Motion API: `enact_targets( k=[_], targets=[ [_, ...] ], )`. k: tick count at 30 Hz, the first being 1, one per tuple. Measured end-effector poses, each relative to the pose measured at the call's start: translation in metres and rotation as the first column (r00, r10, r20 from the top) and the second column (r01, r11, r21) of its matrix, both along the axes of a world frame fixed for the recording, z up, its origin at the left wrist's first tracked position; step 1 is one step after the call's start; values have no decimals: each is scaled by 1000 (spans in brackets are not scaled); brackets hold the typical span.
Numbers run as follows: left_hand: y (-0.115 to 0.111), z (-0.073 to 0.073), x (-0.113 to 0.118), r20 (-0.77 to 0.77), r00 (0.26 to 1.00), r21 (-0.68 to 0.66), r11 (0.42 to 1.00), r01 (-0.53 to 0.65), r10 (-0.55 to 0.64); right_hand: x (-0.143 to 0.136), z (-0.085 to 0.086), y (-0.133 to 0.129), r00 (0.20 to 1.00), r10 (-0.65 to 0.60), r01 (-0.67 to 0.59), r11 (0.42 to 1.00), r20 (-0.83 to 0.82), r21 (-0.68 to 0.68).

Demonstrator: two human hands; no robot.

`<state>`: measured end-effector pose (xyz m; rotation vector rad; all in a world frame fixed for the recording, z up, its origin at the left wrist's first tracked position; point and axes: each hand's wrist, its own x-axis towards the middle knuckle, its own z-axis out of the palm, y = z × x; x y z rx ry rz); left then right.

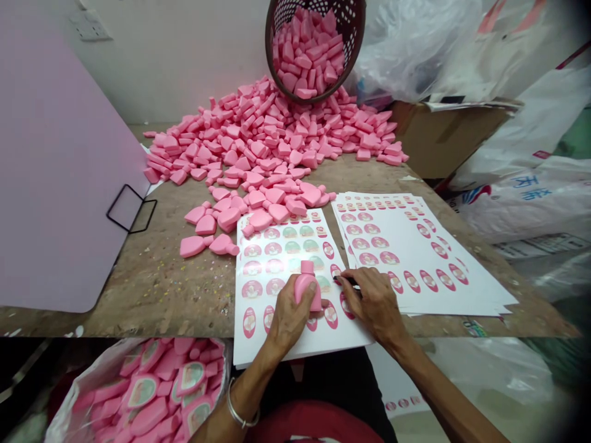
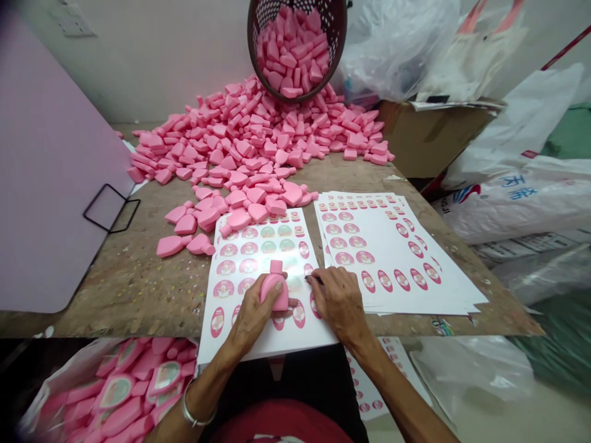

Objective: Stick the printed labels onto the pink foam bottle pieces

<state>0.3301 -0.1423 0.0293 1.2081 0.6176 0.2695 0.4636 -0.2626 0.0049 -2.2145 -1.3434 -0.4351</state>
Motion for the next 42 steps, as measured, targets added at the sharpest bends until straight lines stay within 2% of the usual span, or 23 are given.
enact_targets(
  k=[11,18,21,24,29,32,37,40,42],
  targets=[
    [1,1,-1,-2,1000,6,1000,-5,5,7,-3,9,999,51,-51,998,-6,-36],
    [-3,-1,1,-24,999,13,999,-43,43,6,-2,8,990,83,-84,996,-112,-4],
    [-4,-1,1,-34,998,25,999,-48,49,7,-4,9,990,54,-54,999,-129,1],
    [-5,-3,1,-25,998,22,998,-51,52,6,-4,11,997,39,-40,999,-62,-13],
    [-4,-4,0,-15,998,17,998,-65,65,0,4,8,986,69,-56,994,152,-92],
    [-4,-4,0,-15,998,12,998,-69,69,-1,6,7,976,81,-61,992,200,-106],
    [-3,-6,-1,0,999,4,999,-54,54,6,1,9,996,28,-22,998,87,-67],
    [-4,-6,-1,9,999,-6,999,-52,52,6,-1,11,996,73,-75,996,-55,-43],
    [-4,-4,0,12,998,-26,998,-56,57,5,0,12,981,56,-56,998,-187,4]
  ],
)
